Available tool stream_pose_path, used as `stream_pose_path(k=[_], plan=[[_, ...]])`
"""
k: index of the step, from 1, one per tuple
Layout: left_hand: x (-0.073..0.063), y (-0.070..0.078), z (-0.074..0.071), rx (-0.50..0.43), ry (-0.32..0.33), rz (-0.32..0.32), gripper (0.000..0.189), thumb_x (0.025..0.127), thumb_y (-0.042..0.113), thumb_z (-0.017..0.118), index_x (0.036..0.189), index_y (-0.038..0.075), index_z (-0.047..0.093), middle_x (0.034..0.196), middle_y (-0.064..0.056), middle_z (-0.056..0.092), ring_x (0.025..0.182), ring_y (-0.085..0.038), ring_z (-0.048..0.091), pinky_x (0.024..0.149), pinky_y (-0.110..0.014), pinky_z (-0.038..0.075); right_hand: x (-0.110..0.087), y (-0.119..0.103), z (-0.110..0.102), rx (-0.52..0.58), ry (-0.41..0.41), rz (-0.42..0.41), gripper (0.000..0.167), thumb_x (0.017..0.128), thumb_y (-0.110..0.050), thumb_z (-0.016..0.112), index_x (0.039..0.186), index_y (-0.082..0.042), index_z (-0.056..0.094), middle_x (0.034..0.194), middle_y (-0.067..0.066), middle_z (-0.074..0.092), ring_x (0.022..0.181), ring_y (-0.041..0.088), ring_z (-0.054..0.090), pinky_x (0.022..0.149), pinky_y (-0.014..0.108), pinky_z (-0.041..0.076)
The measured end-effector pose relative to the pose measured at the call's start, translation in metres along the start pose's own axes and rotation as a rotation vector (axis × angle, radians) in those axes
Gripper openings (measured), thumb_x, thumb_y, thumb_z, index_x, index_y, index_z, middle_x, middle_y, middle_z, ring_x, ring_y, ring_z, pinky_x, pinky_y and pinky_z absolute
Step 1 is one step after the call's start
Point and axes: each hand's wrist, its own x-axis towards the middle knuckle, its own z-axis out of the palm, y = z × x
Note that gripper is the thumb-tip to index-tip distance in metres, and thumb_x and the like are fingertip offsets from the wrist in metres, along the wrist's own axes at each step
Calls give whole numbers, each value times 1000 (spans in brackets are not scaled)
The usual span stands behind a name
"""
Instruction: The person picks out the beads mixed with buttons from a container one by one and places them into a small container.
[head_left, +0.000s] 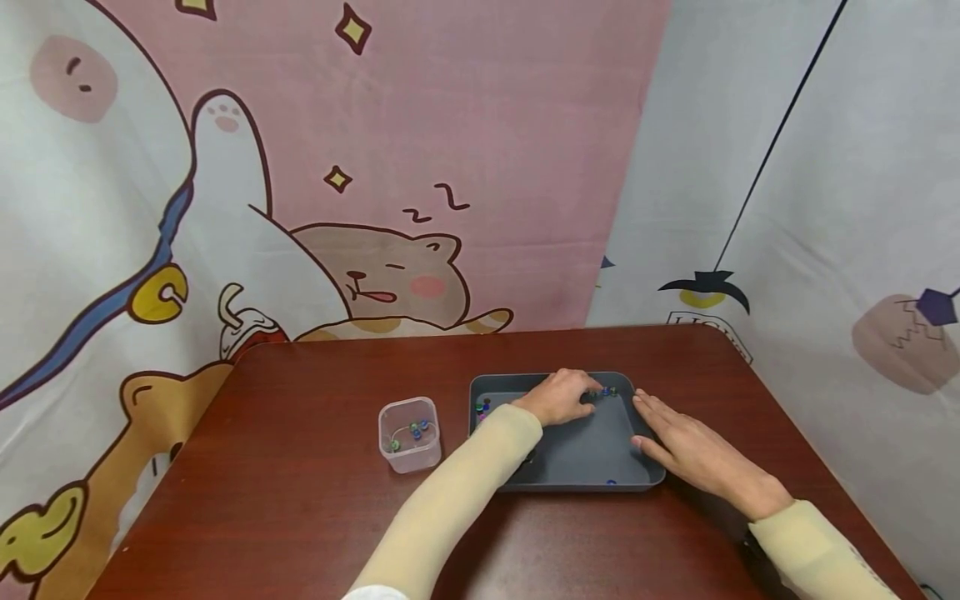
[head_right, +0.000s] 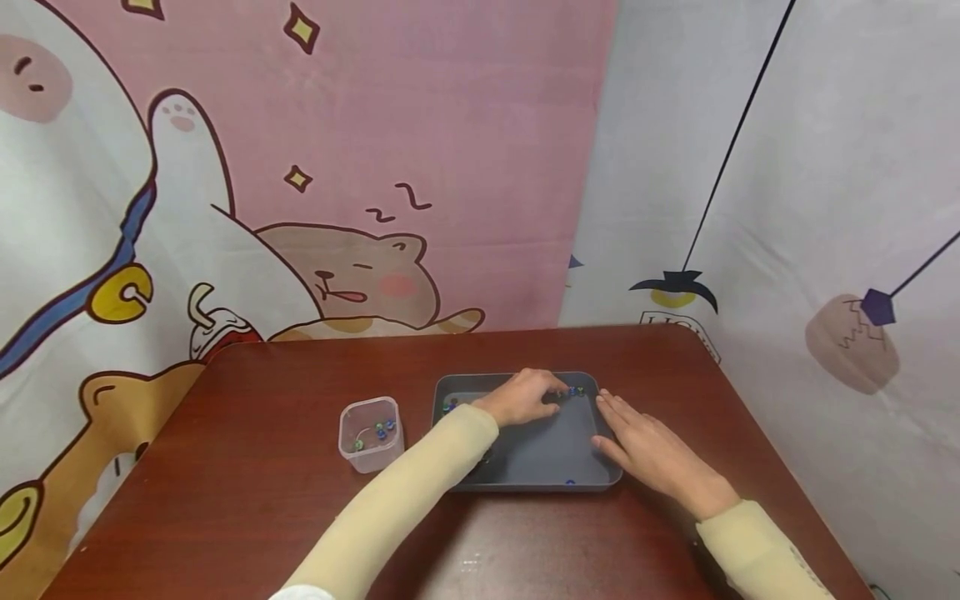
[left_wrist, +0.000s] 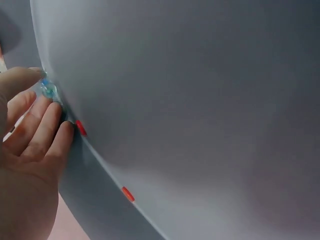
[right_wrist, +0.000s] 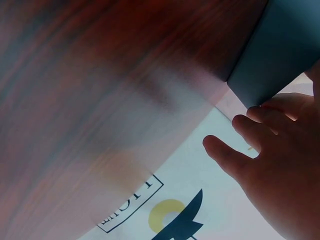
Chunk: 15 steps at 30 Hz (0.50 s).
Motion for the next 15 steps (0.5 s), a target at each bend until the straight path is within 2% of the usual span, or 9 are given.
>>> stream_pose_path(k=[5,15], plan=[[-2,0,2,58,-19,7,38,102,27,69,139,20,68,140,7,63,132,-7,55,109,-22,42,1,0,0,-3,-8,8,72,103,-39,65,153,8,43,160,27,39,143,45,43,109,61,42],[-1,0,6,137,23,65,30,102,20,69,131,21,74,133,7,69,126,-6,60,103,-19,46,-1,1,0,13,-11,20,72,103,-38,65,153,7,42,160,26,38,144,45,42,109,61,41]])
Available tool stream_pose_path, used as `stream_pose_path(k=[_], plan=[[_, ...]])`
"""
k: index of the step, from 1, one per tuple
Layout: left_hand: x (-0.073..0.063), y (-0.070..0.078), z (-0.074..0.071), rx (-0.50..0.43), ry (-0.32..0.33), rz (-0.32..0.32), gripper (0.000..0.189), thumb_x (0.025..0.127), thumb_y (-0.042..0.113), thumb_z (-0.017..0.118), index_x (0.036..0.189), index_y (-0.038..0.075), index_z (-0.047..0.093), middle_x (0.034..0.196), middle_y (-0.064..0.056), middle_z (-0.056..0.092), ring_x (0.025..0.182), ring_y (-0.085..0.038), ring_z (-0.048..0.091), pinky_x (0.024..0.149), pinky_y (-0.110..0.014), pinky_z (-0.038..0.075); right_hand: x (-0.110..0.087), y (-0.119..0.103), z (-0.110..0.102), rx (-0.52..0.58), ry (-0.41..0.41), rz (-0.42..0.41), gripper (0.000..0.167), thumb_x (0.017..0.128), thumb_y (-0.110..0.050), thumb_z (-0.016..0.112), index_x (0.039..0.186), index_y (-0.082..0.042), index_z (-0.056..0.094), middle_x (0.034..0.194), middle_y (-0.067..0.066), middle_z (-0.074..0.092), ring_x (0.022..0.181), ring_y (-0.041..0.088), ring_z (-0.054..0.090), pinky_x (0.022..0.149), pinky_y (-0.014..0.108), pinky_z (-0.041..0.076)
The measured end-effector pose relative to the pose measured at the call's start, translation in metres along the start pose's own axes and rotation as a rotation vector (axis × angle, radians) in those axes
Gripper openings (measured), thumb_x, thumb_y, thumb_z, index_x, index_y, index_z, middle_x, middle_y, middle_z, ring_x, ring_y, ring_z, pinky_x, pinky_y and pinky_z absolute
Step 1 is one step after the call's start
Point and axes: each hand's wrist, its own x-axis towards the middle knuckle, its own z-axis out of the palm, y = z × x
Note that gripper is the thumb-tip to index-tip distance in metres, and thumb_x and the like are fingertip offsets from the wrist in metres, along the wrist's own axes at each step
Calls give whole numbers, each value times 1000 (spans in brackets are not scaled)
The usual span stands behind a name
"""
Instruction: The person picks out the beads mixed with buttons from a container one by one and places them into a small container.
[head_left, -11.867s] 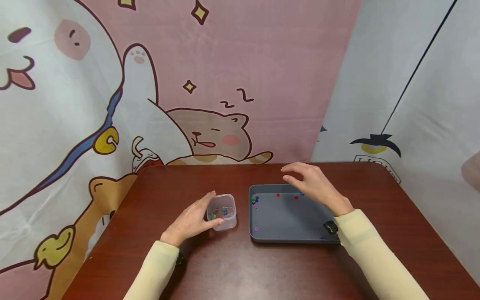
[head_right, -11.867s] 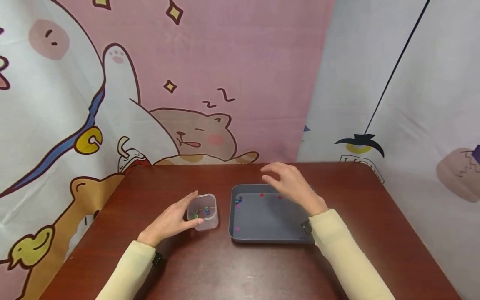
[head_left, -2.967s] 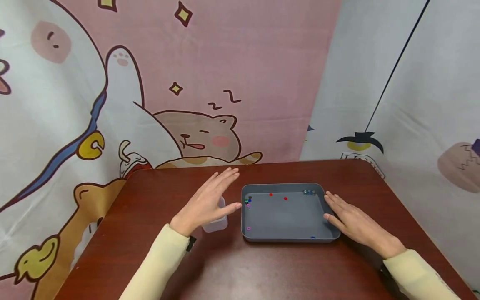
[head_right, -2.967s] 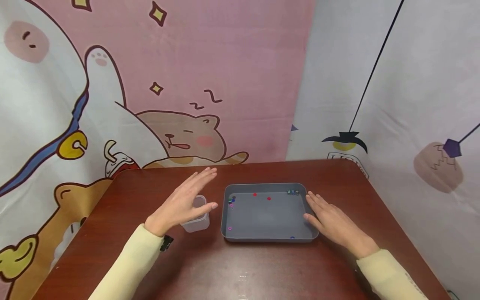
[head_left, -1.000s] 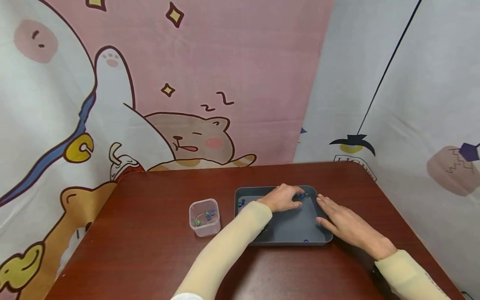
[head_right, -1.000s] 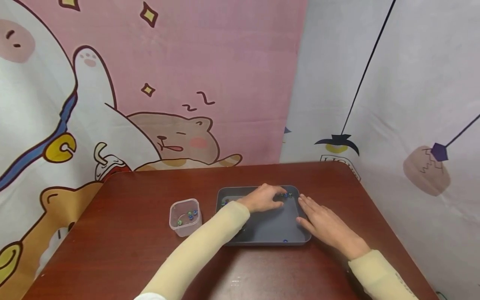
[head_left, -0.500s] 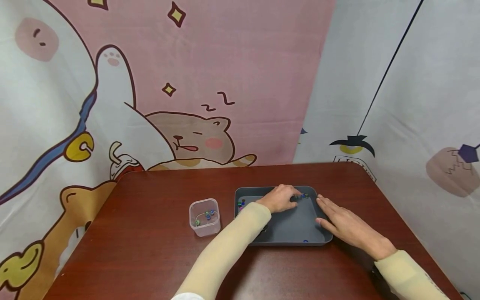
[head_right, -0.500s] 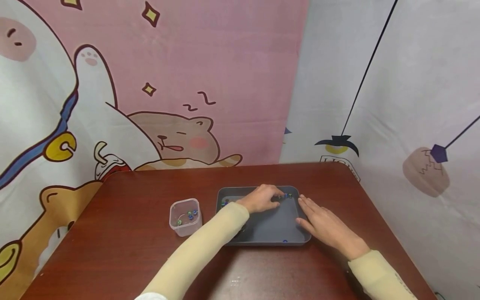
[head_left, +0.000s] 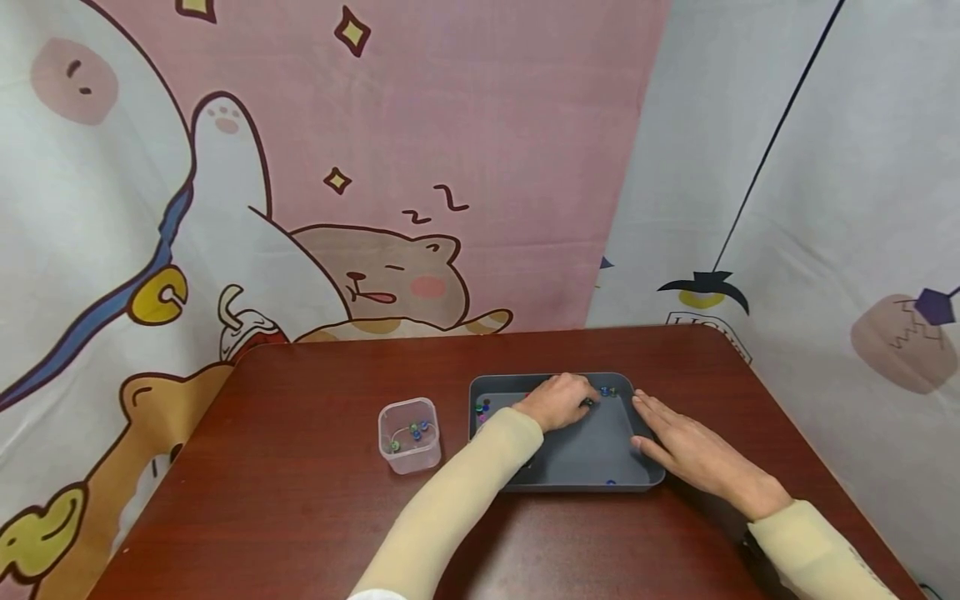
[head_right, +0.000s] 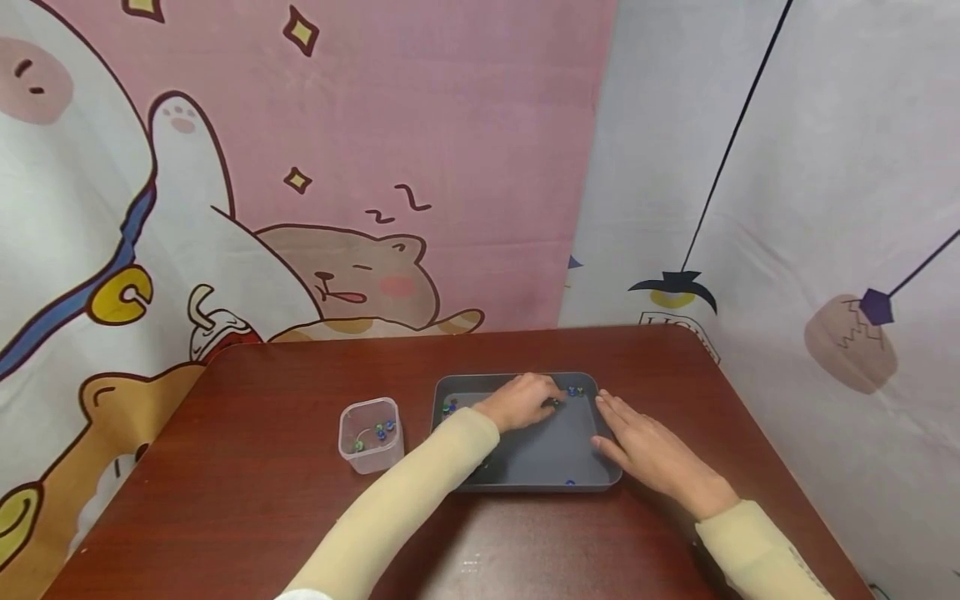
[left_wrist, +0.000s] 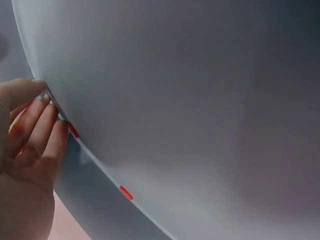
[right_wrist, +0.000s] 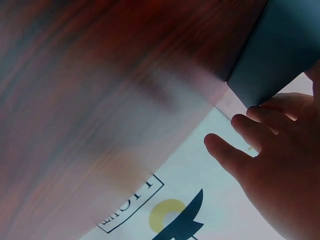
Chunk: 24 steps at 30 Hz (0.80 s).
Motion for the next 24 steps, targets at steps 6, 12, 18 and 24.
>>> stream_pose_path(k=[6,12,18,24], plan=[[0,1,0,17,19,4,25,101,18,70,125,23,78,126,9,71,120,-4,63,98,-17,49,0,0,1,1,-3,0,72,103,-38,64,154,7,41,160,26,38,144,45,41,109,61,41],[0,1,0,-2,18,-19,23,102,21,69,123,25,79,124,11,72,116,-3,64,95,-16,50,1,-1,2,7,-5,1,70,104,-36,64,154,7,41,161,27,37,145,46,40,109,62,40],[0,1,-5,-18,26,-16,21,103,23,67,120,24,79,121,12,73,111,-1,66,90,-14,51,2,-3,2,4,-8,2,71,103,-36,64,154,8,41,160,27,37,144,46,40,110,61,40],[-8,2,-21,-107,73,10,22,102,22,69,122,20,78,121,10,72,109,-1,66,87,-12,50,2,-2,1,0,-22,16,73,103,-40,64,154,7,41,161,26,37,144,46,41,109,61,41]])
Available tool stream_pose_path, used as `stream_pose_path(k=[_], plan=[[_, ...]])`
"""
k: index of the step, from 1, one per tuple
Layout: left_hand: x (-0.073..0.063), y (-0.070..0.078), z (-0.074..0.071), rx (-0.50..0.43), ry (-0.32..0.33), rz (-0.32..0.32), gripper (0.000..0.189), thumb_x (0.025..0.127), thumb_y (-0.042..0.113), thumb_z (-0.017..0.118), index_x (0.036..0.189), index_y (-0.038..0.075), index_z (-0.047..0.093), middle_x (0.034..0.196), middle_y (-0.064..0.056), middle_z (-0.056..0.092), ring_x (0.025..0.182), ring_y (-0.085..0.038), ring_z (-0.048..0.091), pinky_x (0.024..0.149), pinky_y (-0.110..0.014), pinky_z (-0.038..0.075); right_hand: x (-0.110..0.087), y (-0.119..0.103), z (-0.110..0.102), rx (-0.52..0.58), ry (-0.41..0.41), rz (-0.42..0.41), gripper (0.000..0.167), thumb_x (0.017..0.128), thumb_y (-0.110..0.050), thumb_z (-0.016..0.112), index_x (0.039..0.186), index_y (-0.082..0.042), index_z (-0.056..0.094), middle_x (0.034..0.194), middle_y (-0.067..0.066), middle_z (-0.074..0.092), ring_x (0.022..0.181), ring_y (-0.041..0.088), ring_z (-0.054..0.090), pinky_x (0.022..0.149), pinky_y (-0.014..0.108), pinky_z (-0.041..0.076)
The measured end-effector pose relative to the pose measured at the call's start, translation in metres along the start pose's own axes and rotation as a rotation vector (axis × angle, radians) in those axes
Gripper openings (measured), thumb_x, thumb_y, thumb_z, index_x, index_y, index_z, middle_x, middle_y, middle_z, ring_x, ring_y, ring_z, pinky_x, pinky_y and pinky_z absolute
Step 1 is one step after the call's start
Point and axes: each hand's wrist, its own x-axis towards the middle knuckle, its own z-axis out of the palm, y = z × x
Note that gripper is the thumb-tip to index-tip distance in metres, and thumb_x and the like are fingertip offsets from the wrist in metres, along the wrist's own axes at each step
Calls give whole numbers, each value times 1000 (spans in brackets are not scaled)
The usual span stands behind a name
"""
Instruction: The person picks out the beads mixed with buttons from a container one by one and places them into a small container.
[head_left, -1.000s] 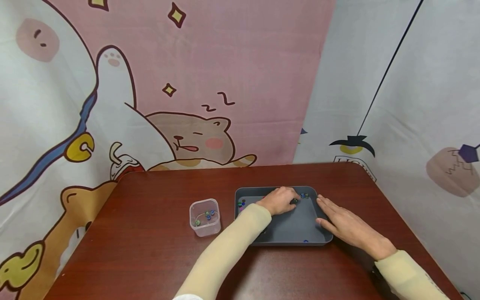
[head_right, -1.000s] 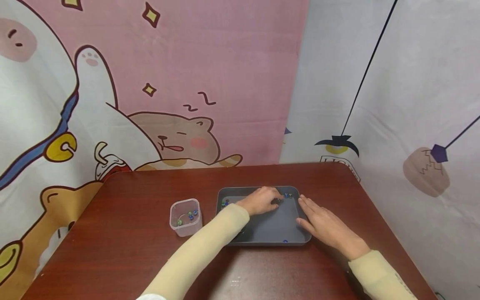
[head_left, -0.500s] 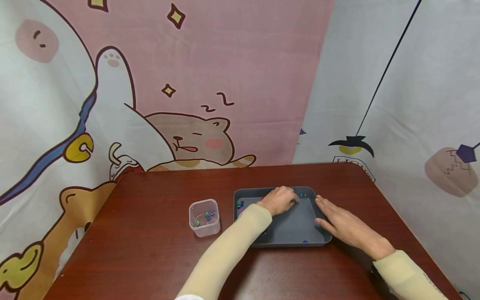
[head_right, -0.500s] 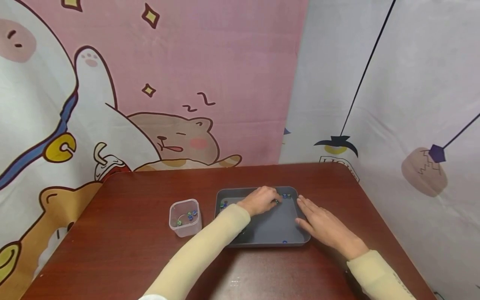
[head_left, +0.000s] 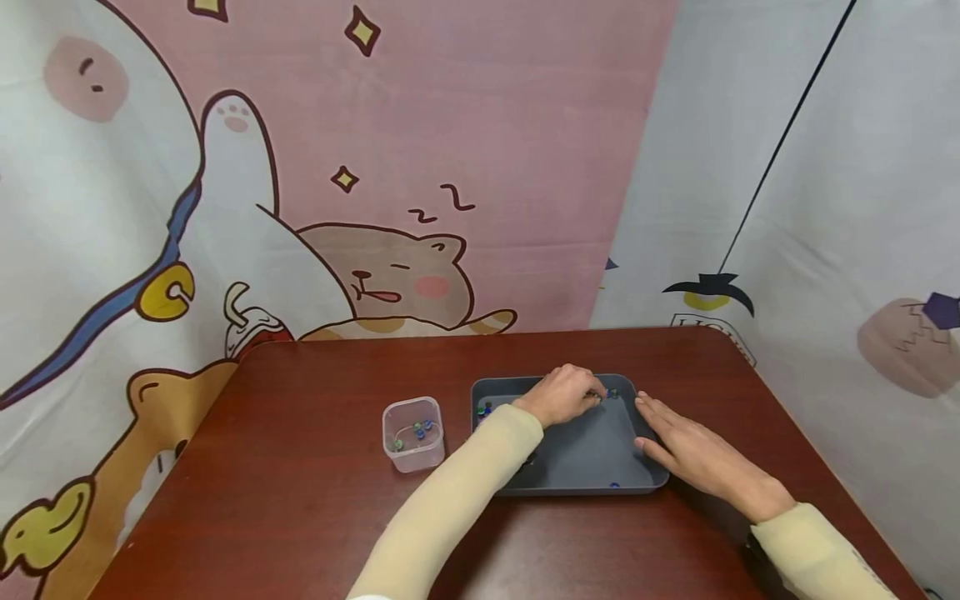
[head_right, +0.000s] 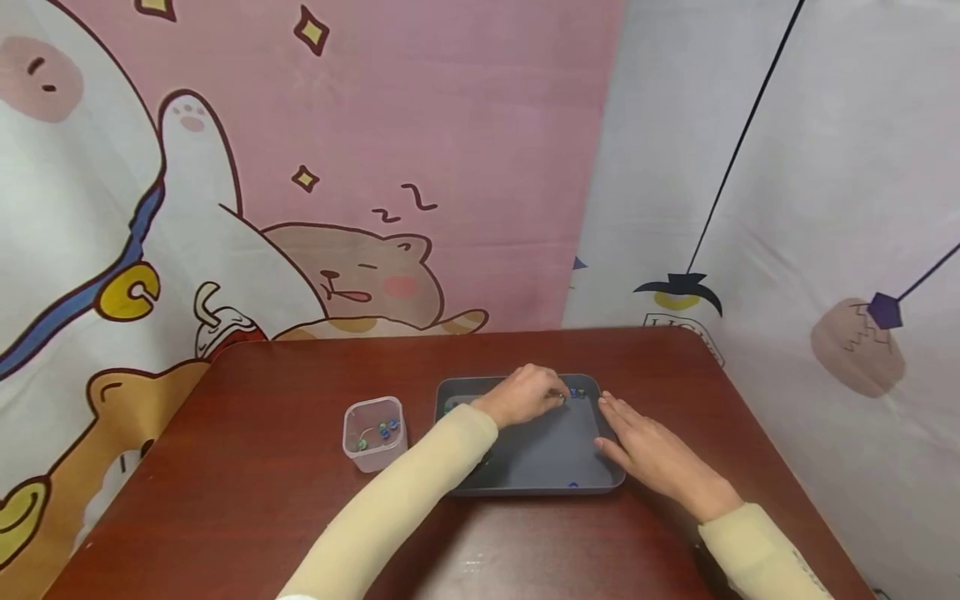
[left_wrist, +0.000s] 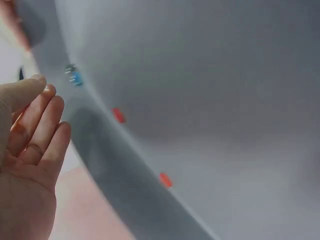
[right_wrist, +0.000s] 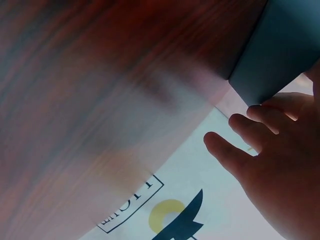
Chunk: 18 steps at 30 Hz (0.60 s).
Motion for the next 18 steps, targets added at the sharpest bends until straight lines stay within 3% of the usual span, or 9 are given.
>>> stream_pose_path(k=[8,13,18], plan=[[-26,3,-38,-129,77,68,25,102,21,69,125,16,76,121,7,72,107,-2,66,88,-12,49,2,0,1,-4,-4,-3,73,103,-41,64,153,7,42,160,27,37,143,47,41,108,62,41],[-55,5,-59,-159,133,85,24,101,22,70,123,17,77,118,6,73,106,-5,67,87,-11,48,3,-2,0,-3,-5,-4,74,102,-42,64,154,7,42,160,28,37,143,48,42,108,63,41],[-85,1,-73,-166,182,82,20,101,19,70,120,17,78,114,7,73,95,-4,68,79,-13,48,2,-3,-3,-8,-10,9,75,102,-43,64,154,7,41,161,28,36,143,49,40,109,64,40]])
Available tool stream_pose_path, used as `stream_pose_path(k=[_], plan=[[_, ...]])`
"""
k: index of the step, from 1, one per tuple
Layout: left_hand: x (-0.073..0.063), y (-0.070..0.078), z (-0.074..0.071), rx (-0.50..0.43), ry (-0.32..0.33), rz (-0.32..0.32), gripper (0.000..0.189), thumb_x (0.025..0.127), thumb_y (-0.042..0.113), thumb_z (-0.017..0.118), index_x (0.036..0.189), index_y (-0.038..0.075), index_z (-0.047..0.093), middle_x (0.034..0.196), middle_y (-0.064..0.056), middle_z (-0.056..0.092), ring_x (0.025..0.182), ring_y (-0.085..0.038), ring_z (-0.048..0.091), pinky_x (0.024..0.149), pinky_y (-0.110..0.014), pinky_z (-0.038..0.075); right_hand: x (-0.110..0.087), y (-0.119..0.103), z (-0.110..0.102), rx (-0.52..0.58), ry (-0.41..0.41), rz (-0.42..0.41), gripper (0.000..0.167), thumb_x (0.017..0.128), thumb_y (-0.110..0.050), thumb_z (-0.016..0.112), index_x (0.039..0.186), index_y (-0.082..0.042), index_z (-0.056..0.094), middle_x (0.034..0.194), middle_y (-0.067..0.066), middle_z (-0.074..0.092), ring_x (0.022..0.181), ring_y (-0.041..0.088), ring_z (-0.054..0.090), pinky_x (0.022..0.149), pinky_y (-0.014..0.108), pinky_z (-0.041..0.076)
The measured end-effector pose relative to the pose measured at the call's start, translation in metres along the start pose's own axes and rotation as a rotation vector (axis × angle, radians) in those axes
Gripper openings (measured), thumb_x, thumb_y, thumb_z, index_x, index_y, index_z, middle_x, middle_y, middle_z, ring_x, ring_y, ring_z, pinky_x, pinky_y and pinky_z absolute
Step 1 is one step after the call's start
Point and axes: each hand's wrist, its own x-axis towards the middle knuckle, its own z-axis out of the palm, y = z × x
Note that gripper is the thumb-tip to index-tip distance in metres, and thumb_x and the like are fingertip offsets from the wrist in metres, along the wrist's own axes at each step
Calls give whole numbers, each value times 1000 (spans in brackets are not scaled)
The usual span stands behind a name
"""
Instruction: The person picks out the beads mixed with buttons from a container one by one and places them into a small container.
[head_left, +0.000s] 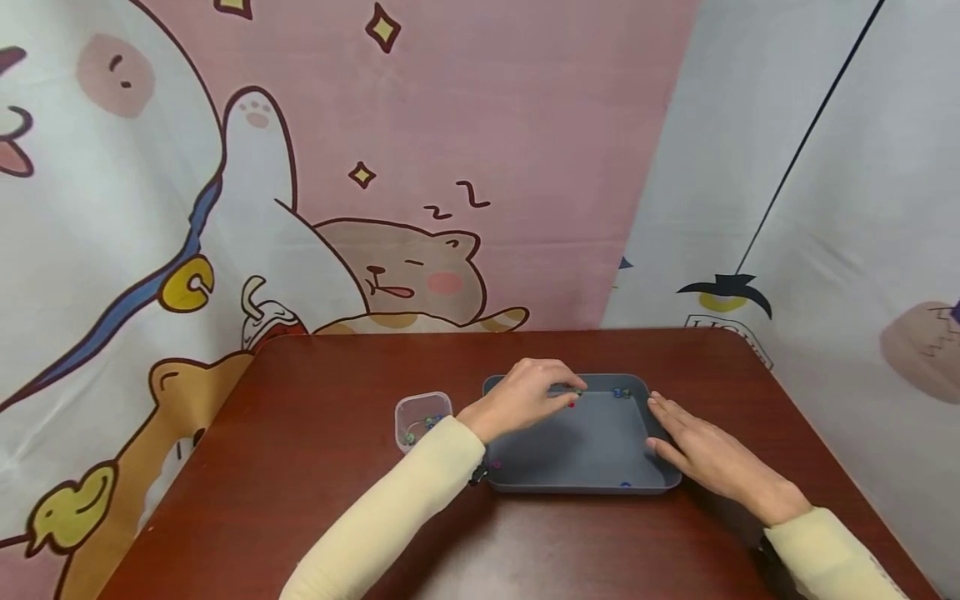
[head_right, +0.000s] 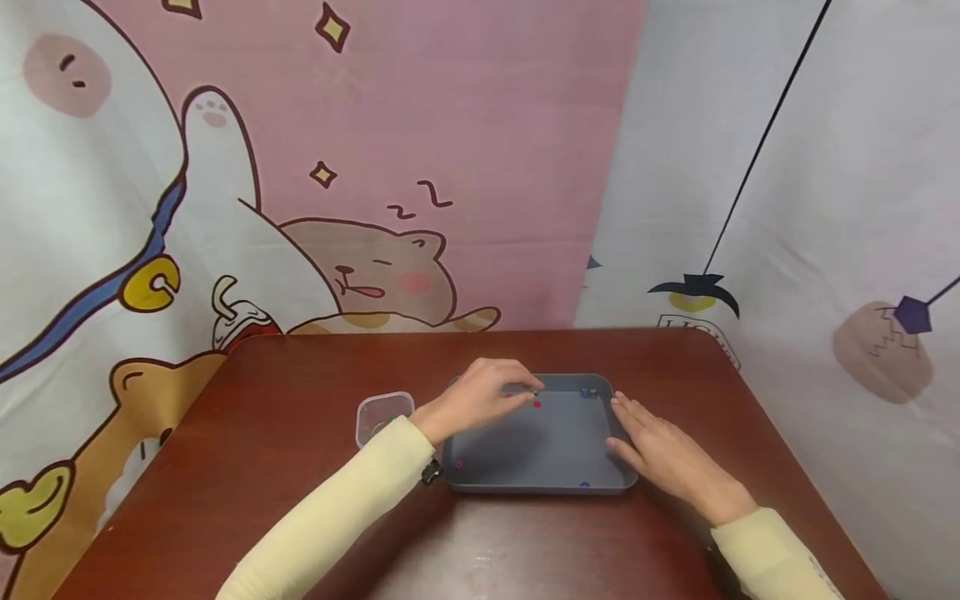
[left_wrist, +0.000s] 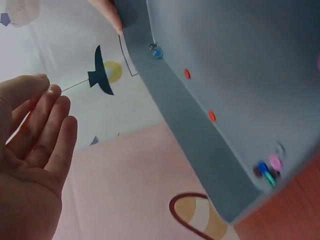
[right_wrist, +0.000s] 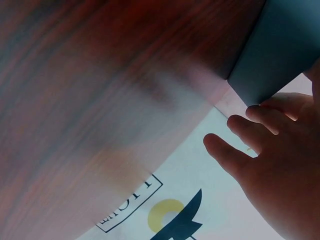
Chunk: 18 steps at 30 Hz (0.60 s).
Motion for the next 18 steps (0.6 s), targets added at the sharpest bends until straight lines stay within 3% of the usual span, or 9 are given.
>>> stream_pose_path(k=[9,14,18], plan=[[-40,-4,-31,-31,87,2,20,100,17,71,119,14,77,115,4,74,105,-10,70,85,-20,54,1,-1,1,11,-42,29,80,102,-44,65,156,7,37,162,27,33,146,49,35,111,66,35],[-60,-13,-46,-38,142,6,19,97,12,74,116,12,78,112,2,74,100,-13,71,80,-28,57,1,0,1,22,-50,42,81,101,-46,64,156,7,36,163,28,32,146,50,34,111,67,35],[-79,-21,-55,-23,174,-27,20,95,12,76,115,12,78,112,2,75,97,-10,69,78,-27,56,3,0,2,18,-47,37,81,102,-47,63,156,7,36,163,28,31,146,50,34,111,67,34]])
